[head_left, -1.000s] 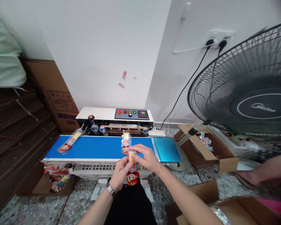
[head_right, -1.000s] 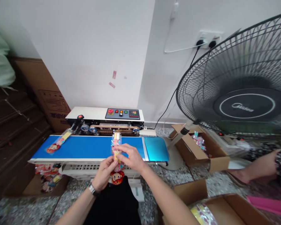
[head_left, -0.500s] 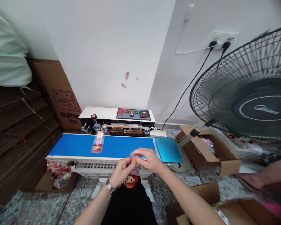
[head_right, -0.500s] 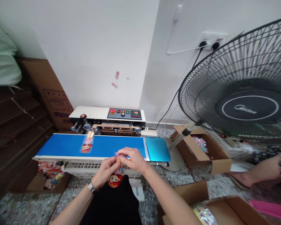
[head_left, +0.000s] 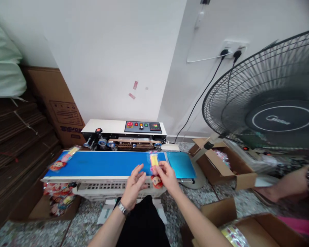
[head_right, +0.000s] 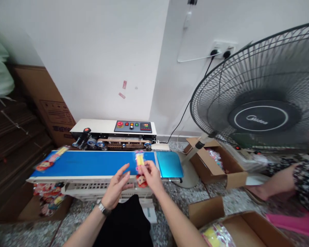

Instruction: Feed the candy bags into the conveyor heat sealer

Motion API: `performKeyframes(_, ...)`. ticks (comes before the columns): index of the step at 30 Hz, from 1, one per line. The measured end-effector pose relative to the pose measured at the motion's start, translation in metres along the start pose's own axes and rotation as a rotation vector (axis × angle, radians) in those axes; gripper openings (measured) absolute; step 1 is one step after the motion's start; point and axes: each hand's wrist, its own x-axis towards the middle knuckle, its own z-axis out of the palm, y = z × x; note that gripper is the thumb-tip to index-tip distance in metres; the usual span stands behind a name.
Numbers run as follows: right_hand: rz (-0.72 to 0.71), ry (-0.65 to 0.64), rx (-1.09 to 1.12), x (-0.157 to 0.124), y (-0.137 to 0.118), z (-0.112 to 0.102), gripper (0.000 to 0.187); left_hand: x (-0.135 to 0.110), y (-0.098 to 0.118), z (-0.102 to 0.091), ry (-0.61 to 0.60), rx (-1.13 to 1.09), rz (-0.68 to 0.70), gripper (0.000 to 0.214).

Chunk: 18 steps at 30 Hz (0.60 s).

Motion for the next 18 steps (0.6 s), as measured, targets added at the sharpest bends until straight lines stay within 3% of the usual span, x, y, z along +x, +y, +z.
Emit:
performKeyframes(3,0.089,0.24,-0.245,0.03,0.018,-0.033,0.035,-0.005,-0.009,-0.012,-0.015,0.054,-0.054,0.058)
performKeyframes(6,0.19,0.353,-0.525,0.054,0.03,-0.055,0.031,-0.013,-0.02,-0.02,-0.036,0.072,-0.105,0.057)
performKeyframes(9,0.214,0.341,-0.6,0.068,0.032,-0.057,0.025,-0.021,-0.03,-0.022,-0.053,0.075,-0.156,0.055)
performKeyframes(12,0.212,0.281,-0.643,0.078,0.028,-0.044,0.022,-0.024,-0.038,-0.024,-0.055,0.097,-0.178,0.053)
performKeyframes(15,0.185,0.227,-0.665,0.081,0.02,-0.032,0.029,-0.021,-0.045,-0.027,-0.05,0.132,-0.174,0.052)
performKeyframes(18,0.112,0.189,-0.658,0.066,0.008,-0.032,0.04,-0.017,-0.046,-0.031,-0.05,0.142,-0.174,0.05)
